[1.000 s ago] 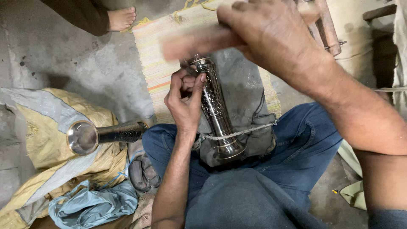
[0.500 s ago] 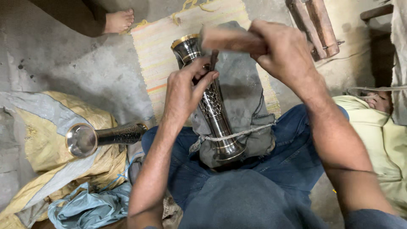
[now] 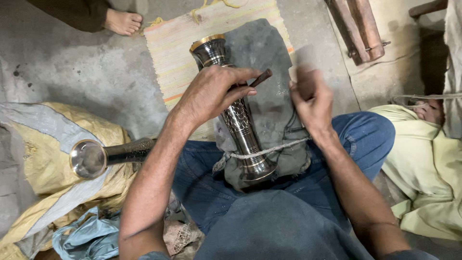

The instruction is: The person sits on the floor and uses a chisel and wooden mallet to engrave a decorative pattern onto a metal vase. They repeatedly strike the chisel to create intricate designs on the vase's surface.

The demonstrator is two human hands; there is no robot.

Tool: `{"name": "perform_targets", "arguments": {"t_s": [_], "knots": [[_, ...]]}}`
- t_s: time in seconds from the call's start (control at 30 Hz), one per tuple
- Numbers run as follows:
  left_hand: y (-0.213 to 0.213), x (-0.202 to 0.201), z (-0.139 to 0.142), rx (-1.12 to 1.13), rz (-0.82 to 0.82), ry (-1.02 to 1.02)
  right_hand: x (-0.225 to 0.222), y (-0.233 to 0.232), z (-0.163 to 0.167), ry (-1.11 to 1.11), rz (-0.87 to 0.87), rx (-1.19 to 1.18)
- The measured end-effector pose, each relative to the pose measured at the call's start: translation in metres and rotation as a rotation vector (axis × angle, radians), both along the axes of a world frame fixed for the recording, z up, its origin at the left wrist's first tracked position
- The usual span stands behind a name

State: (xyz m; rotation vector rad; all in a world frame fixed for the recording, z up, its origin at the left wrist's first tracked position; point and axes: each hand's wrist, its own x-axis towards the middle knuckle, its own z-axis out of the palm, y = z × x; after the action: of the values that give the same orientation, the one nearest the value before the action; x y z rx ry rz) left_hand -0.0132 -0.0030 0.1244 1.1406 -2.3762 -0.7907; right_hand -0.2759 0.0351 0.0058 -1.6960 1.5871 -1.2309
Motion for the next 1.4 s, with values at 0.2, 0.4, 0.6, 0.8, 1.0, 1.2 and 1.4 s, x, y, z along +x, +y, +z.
{"name": "perform_targets", "arguments": {"t_s": [0.2,0.4,0.6,0.8,1.0,1.2,1.4], "knots": [[-0.002,-0.004,0.006,0.099,-0.041,-0.093,-0.003,0.006,-0.007,0.005,-0.127,0.037],[0.004,-0.004,0.012,0.02,-0.099,-0.092,-0.001,0.004,-0.003,-0.084,-0.124,0.015],[0.015,0.013,0.008,0.032,-0.028,-0.053,0.01,0.0,0.023,0.048,0.129,-0.154],[0.035,0.035,-0.02,0.036,0.457,0.704,0.062,-0.06,0.057,-0.055,0.42,0.194],[0.061,0.044,-0.051,0.151,0.812,1.063,0.105,-0.089,0.08,-0.022,0.663,0.385],[0.056,0.035,-0.053,0.108,0.558,0.955,0.115,-0.072,0.083,0.313,0.506,0.194],[0.037,0.038,-0.037,0.008,0.404,0.552,0.076,-0.068,0.092,0.296,0.479,0.061]]}}
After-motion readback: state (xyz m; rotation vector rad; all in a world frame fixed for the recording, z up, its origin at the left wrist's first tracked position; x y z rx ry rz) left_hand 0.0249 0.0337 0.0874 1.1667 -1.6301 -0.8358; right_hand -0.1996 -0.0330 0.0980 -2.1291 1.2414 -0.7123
